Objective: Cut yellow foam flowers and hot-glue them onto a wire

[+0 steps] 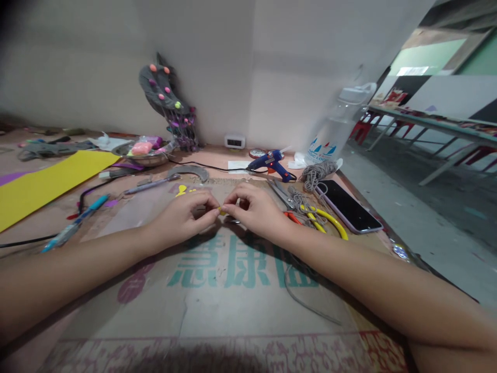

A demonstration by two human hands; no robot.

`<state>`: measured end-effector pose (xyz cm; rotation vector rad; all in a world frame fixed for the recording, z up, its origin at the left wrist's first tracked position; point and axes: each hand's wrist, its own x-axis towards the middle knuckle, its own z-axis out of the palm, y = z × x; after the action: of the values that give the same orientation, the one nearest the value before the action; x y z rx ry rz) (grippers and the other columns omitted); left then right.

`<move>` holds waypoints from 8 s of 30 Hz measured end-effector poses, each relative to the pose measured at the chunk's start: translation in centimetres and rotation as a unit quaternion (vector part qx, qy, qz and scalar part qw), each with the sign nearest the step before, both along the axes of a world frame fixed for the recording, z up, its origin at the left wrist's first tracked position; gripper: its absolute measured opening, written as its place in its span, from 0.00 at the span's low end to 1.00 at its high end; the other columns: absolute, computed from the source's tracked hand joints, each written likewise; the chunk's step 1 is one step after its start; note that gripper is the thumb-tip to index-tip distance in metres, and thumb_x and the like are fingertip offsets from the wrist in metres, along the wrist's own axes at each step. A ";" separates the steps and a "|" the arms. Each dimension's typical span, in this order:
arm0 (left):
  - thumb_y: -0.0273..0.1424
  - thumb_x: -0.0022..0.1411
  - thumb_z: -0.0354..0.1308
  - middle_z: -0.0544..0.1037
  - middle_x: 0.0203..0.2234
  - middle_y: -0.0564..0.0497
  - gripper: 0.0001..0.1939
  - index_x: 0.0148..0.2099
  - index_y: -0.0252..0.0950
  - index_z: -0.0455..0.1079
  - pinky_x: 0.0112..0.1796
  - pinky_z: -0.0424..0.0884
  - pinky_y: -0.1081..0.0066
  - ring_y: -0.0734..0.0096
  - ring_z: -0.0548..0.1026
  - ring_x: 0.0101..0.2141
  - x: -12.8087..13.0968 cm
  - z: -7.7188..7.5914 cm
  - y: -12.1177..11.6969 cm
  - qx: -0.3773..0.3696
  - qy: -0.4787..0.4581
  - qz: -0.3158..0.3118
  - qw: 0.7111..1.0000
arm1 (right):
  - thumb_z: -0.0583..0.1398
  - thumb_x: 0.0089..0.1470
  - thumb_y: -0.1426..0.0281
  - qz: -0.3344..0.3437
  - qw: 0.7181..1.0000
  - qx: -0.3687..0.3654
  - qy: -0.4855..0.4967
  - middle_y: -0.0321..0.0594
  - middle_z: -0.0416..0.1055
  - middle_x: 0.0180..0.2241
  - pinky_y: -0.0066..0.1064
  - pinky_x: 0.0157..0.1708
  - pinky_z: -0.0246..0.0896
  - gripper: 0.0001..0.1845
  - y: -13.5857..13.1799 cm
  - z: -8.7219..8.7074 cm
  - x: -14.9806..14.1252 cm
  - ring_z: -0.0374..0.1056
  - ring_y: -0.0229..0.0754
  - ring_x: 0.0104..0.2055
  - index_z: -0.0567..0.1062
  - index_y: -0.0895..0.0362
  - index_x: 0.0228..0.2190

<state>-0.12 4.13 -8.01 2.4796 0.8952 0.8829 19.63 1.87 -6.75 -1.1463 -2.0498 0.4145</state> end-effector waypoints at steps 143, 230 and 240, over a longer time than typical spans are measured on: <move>0.34 0.63 0.50 0.75 0.30 0.51 0.10 0.33 0.35 0.69 0.36 0.65 0.69 0.67 0.71 0.33 0.0 0.5 0.3 -0.077 -0.025 0.041 0.996 | 0.62 0.55 0.68 0.067 0.986 0.113 -0.106 0.38 0.66 0.28 0.31 0.33 0.57 0.08 0.6 -0.5 1.1 0.61 0.40 0.32 0.75 0.58 0.37; 0.35 0.61 0.53 0.75 0.28 0.52 0.10 0.33 0.35 0.70 0.35 0.67 0.70 0.69 0.72 0.32 -0.1 1.0 0.2 -0.139 -0.067 0.063 0.986 | 0.54 0.63 0.61 -0.073 0.987 0.106 0.097 0.43 0.69 0.43 0.32 0.38 0.63 0.14 0.5 0.9 2.1 0.67 0.41 0.40 0.67 0.54 0.47; 0.35 0.61 0.52 0.74 0.28 0.52 0.11 0.31 0.35 0.68 0.36 0.65 0.70 0.69 0.71 0.32 -0.1 1.2 0.0 -0.150 -0.070 0.058 0.985 | 0.57 0.58 0.72 0.002 0.922 0.075 -0.379 0.46 0.73 0.34 0.34 0.34 0.56 0.08 -0.4 1.6 2.9 0.67 0.45 0.36 0.77 0.59 0.34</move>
<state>-0.20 4.14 -6.76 2.1014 1.0468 0.8749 22.48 1.44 -5.17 -1.3332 -2.6764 -0.2402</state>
